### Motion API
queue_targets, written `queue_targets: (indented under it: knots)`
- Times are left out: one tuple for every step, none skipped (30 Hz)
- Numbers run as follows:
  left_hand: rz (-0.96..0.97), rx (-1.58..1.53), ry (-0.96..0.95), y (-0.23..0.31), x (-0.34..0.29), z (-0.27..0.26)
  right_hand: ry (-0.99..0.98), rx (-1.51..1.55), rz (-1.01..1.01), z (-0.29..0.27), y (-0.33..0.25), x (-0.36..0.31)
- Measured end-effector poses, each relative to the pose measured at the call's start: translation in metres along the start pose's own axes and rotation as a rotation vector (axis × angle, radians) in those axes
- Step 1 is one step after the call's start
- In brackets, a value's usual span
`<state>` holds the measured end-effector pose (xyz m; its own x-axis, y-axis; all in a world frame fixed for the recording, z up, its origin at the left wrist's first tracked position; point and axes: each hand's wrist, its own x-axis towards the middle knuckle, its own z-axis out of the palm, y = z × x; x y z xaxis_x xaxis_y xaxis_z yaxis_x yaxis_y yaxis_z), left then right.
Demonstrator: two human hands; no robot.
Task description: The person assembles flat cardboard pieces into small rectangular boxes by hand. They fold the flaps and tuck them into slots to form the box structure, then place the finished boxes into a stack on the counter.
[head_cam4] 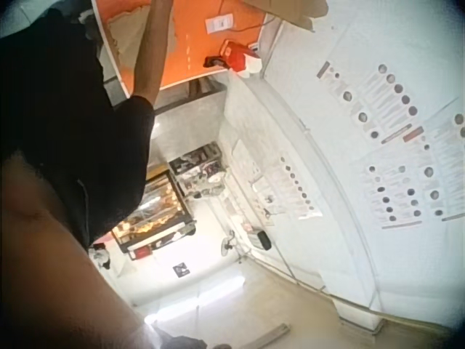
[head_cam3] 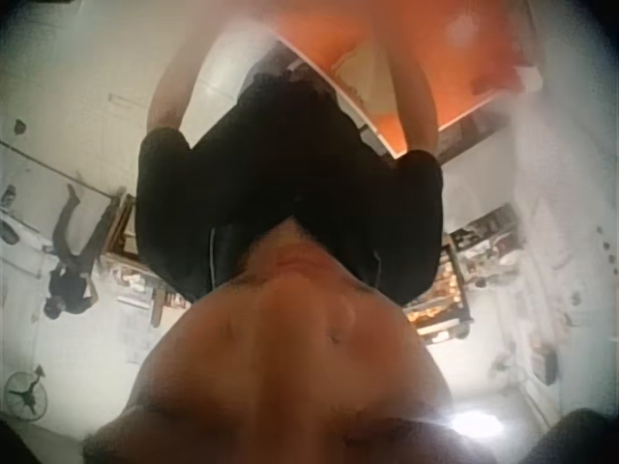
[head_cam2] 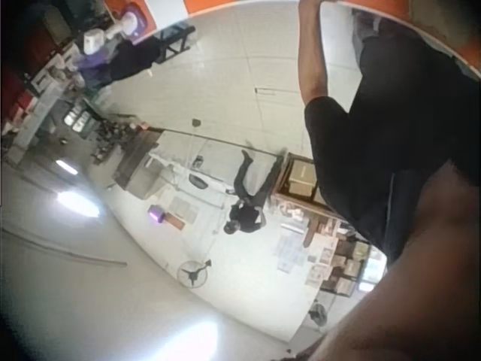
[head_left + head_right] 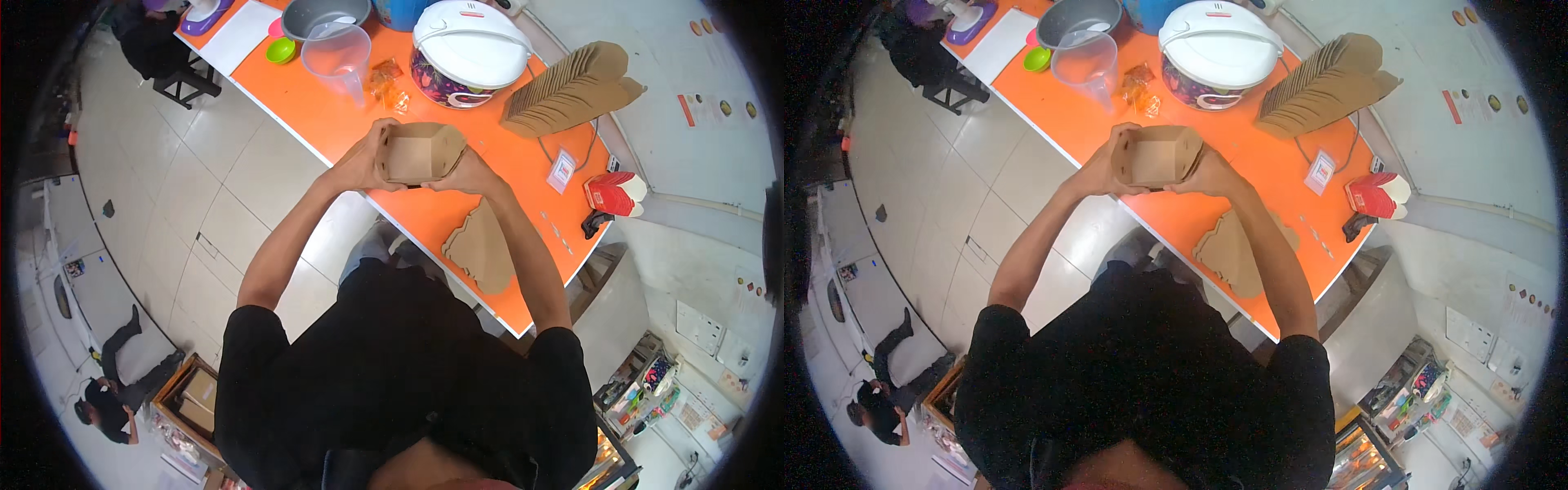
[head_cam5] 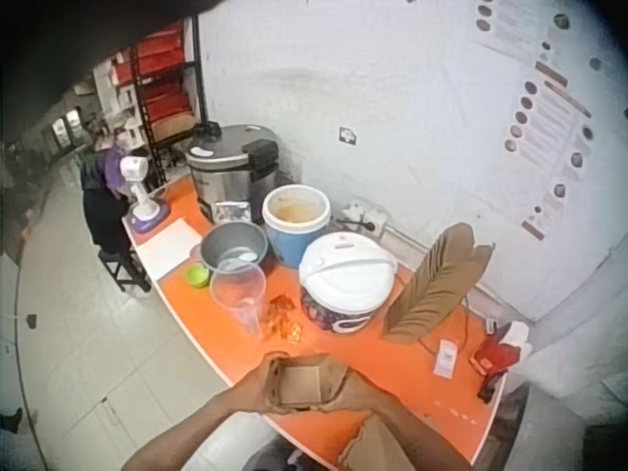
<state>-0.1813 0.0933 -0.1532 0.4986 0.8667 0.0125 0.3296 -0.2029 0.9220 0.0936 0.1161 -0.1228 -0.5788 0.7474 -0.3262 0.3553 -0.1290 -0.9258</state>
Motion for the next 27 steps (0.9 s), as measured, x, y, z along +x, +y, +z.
queue_targets:
  knots:
    - [0.011, 0.041, 0.027, 0.000, -0.001, 0.002, 0.032, -0.045, -0.044, 0.001, 0.001, 0.000]
    - [0.022, 0.083, 0.055, 0.001, -0.002, 0.003, 0.064, -0.091, -0.088, 0.004, 0.003, 0.000]
    - [0.019, 0.088, 0.080, 0.001, -0.002, 0.005, 0.096, -0.136, -0.132, 0.005, 0.005, 0.000]
    - [0.013, 0.095, 0.101, 0.003, -0.004, 0.007, 0.079, -0.062, -0.130, 0.005, 0.009, 0.001]
    - [0.008, 0.102, 0.121, 0.006, -0.005, 0.009, 0.061, 0.012, -0.128, 0.005, 0.012, 0.003]
    - [0.026, 0.127, 0.131, 0.007, -0.006, 0.011, 0.044, 0.085, -0.127, 0.004, 0.016, 0.005]
    - [0.047, 0.153, 0.145, 0.008, -0.005, 0.012, 0.034, 0.080, -0.136, 0.002, 0.020, 0.008]
    - [0.068, 0.179, 0.158, 0.009, -0.005, 0.012, 0.024, 0.076, -0.146, 0.000, 0.024, 0.010]
    - [0.064, 0.188, 0.157, 0.008, -0.005, 0.012, 0.021, 0.077, -0.148, -0.001, 0.028, 0.011]
    - [0.059, 0.197, 0.159, 0.008, -0.005, 0.011, 0.016, 0.079, -0.149, -0.001, 0.028, 0.011]
    - [0.054, 0.205, 0.161, 0.009, -0.006, 0.011, 0.016, 0.087, -0.143, -0.001, 0.028, 0.011]
    - [0.063, 0.191, 0.153, 0.009, -0.008, 0.010, 0.026, 0.070, -0.137, -0.003, 0.028, 0.009]
    - [0.072, 0.178, 0.146, 0.012, -0.010, 0.007, 0.035, 0.052, -0.131, -0.003, 0.023, 0.007]
    - [0.080, 0.163, 0.139, 0.013, -0.011, 0.006, 0.052, 0.009, -0.123, -0.001, 0.004, 0.000]
    - [0.095, 0.161, 0.138, 0.015, -0.012, 0.004, 0.068, -0.034, -0.115, 0.001, -0.006, -0.003]
    - [0.109, 0.154, 0.133, 0.017, -0.013, 0.003, 0.087, -0.064, -0.144, 0.003, -0.002, -0.004]
    - [0.122, 0.147, 0.128, 0.018, -0.013, 0.004, 0.105, -0.093, -0.173, 0.006, 0.004, -0.003]
    - [0.103, 0.168, 0.116, 0.016, -0.012, 0.006, 0.123, -0.122, -0.201, 0.007, 0.009, -0.004]
    - [0.081, 0.190, 0.108, 0.012, -0.011, 0.007, 0.109, -0.068, -0.170, 0.008, 0.011, -0.003]
    - [0.059, 0.213, 0.100, 0.008, -0.011, 0.008, 0.095, -0.014, -0.139, 0.008, 0.013, -0.003]
    - [0.080, 0.188, 0.107, 0.004, -0.012, 0.010, 0.080, 0.040, -0.108, 0.008, 0.015, -0.002]
    - [0.107, 0.168, 0.111, 0.002, -0.011, 0.009, 0.073, 0.058, -0.130, 0.007, 0.014, -0.002]
    - [0.134, 0.147, 0.113, 0.000, -0.011, 0.009, 0.067, 0.075, -0.154, 0.006, 0.014, -0.002]
    - [0.126, 0.167, 0.117, -0.002, -0.014, 0.010, 0.062, 0.093, -0.177, 0.006, 0.014, -0.001]
    - [0.126, 0.188, 0.115, 0.000, -0.013, 0.011, 0.045, 0.072, -0.178, 0.004, 0.015, 0.000]
    - [0.127, 0.209, 0.112, 0.002, -0.012, 0.012, 0.031, 0.052, -0.179, 0.002, 0.017, 0.001]
    - [0.108, 0.206, 0.107, 0.003, -0.010, 0.009, 0.019, 0.033, -0.179, 0.001, 0.018, 0.002]
